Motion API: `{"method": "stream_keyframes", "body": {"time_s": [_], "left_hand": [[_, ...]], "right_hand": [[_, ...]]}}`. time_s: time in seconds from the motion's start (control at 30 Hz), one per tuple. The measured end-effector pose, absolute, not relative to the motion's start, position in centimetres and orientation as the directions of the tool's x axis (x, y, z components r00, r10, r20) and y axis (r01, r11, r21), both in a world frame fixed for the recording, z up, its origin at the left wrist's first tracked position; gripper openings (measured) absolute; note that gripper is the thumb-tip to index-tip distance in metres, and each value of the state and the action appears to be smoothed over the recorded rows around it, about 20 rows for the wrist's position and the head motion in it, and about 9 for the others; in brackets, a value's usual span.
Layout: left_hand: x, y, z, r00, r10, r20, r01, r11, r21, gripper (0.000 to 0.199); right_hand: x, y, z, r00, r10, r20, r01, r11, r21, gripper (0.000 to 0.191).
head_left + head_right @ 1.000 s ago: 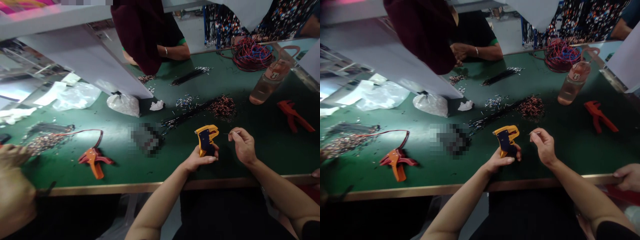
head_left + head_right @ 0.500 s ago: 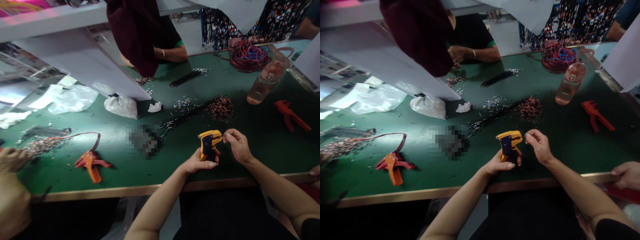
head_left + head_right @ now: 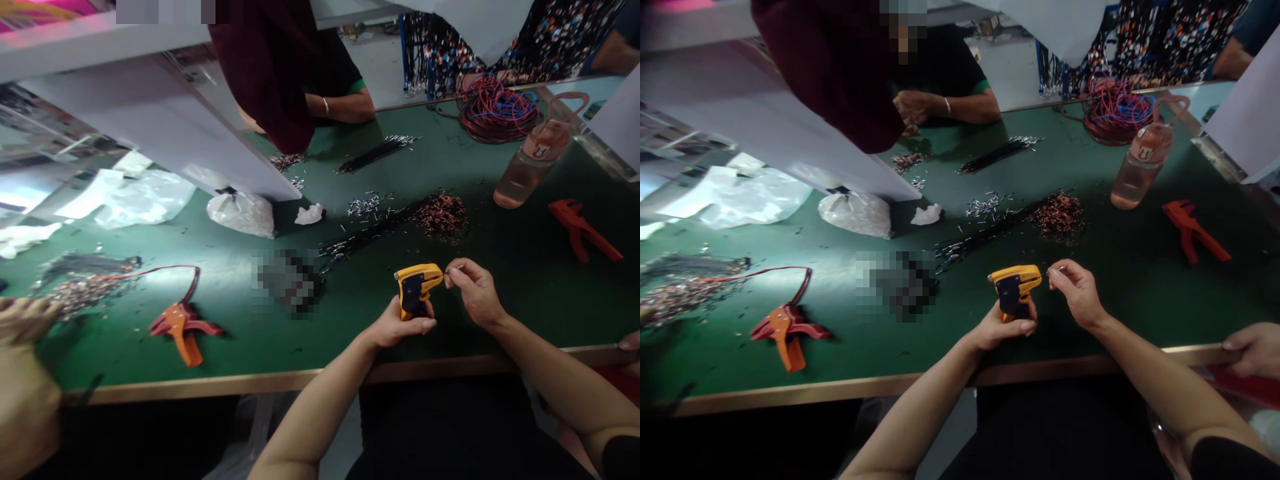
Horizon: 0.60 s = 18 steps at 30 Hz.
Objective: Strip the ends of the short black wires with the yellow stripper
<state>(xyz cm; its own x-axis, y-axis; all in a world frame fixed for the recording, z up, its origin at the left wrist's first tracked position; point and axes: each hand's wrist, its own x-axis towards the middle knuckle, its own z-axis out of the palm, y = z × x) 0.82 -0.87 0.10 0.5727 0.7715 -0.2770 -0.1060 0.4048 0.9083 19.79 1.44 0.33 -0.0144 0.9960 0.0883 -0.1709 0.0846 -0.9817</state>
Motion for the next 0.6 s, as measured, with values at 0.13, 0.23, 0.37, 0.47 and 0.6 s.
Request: {"method": "stream_keyframes", "body": {"time_s": [0.13,0.23,0.37,0.47,0.6], "left_hand": [[1.0,-1.0,0.8,0.558,0.779,-0.287,-0.042,0.372,0.927,0.047],[1.3,-1.2,0.5,0.458,0.829,-0.322,-0.044,0.383,0.923,0.050],[1.5,-1.2,-0.5,0.442,0.835,-0.328,-0.120,0.418,0.901,0.050],[1.3,-0.8,-0.9,0.478,0.841,-0.254,-0.273,0.417,0.867,0.050],[0.8,-0.4,-0.6,0.426,0.888,-0.172,-0.384,0.349,0.855,0.054]], "right_hand": [[19.8,1.4,0.3,-0.007,0.995,0.099,-0.164,0.096,-0.982,0.021],[19.7,1.4,0.2,0.029,0.993,0.111,-0.143,0.114,-0.983,0.021],[19.6,1.4,0.3,0.089,0.988,0.125,-0.079,0.133,-0.988,0.023],[19.8,1.3,0.4,0.125,0.981,0.147,-0.019,0.151,-0.988,0.023],[19.9,1.1,0.5,0.127,0.957,0.261,0.138,0.244,-0.960,0.016]]}}
